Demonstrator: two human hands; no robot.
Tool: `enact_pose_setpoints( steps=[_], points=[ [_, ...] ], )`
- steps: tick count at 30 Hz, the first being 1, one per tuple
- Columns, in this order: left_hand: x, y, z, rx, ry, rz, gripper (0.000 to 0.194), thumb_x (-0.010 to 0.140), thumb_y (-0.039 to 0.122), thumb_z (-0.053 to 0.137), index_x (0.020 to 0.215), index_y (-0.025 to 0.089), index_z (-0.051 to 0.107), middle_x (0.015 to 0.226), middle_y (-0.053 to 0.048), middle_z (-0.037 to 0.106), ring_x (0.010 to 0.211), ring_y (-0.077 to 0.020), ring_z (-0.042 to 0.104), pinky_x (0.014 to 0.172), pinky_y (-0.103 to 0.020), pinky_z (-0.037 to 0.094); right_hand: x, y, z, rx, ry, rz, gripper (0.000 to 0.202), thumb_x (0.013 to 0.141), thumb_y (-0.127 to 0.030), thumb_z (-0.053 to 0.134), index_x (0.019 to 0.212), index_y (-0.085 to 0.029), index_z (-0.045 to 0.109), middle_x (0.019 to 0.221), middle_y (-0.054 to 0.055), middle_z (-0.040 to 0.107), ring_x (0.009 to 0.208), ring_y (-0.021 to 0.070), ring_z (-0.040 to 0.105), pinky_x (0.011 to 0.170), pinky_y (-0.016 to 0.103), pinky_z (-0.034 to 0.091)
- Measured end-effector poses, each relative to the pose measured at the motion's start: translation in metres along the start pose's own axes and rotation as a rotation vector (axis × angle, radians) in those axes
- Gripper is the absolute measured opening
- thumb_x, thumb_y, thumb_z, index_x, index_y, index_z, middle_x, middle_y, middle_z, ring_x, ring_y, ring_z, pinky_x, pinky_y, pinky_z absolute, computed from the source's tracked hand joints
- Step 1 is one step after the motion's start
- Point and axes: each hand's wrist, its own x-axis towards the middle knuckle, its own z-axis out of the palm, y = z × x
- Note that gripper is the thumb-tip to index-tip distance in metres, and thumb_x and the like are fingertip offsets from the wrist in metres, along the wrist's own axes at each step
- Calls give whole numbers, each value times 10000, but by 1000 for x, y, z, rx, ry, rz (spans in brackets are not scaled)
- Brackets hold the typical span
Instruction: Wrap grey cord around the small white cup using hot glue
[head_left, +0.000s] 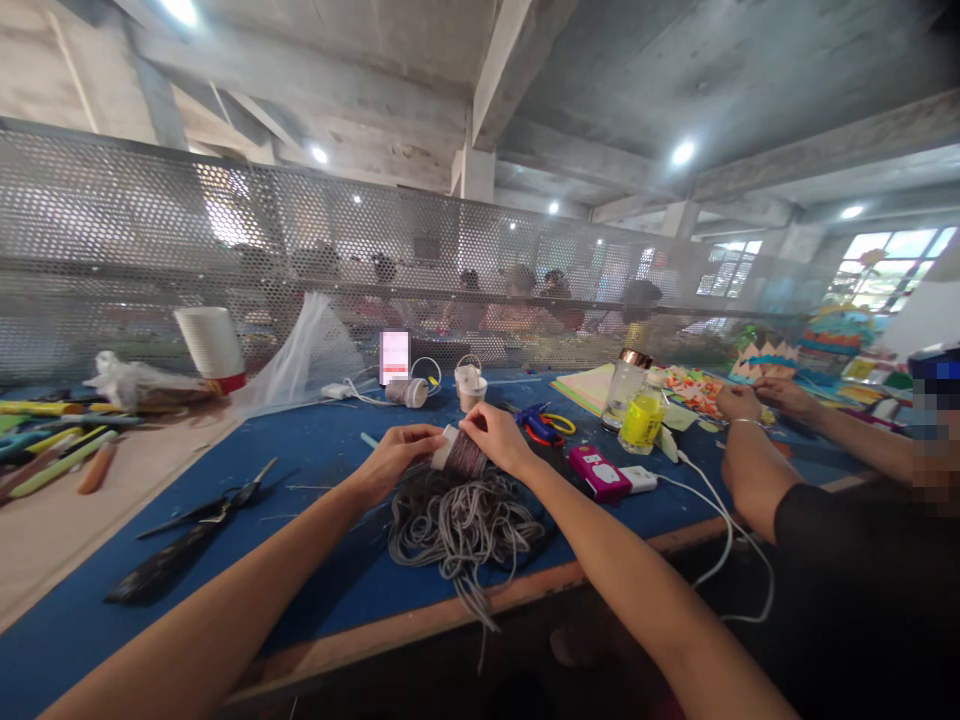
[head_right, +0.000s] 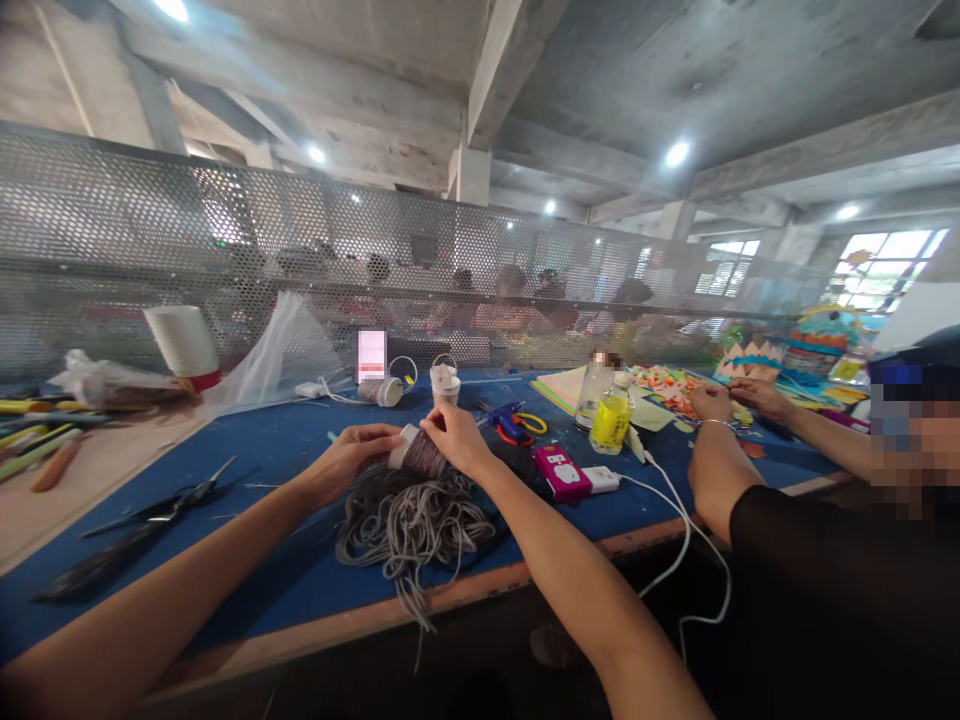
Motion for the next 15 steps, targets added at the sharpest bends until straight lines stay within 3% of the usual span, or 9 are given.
enact_pose_setpoints(
  steps=[15],
  points=[
    [0,0,1,17,-3,13,240,695,337,741,849,153,734,775,-51,684,673,-150,586,658,-268,426,0,-2,-1,23,-8,42,119,826,-296,564,792,-190,604,751,6,651,683,140,596,677,244,434]
  ],
)
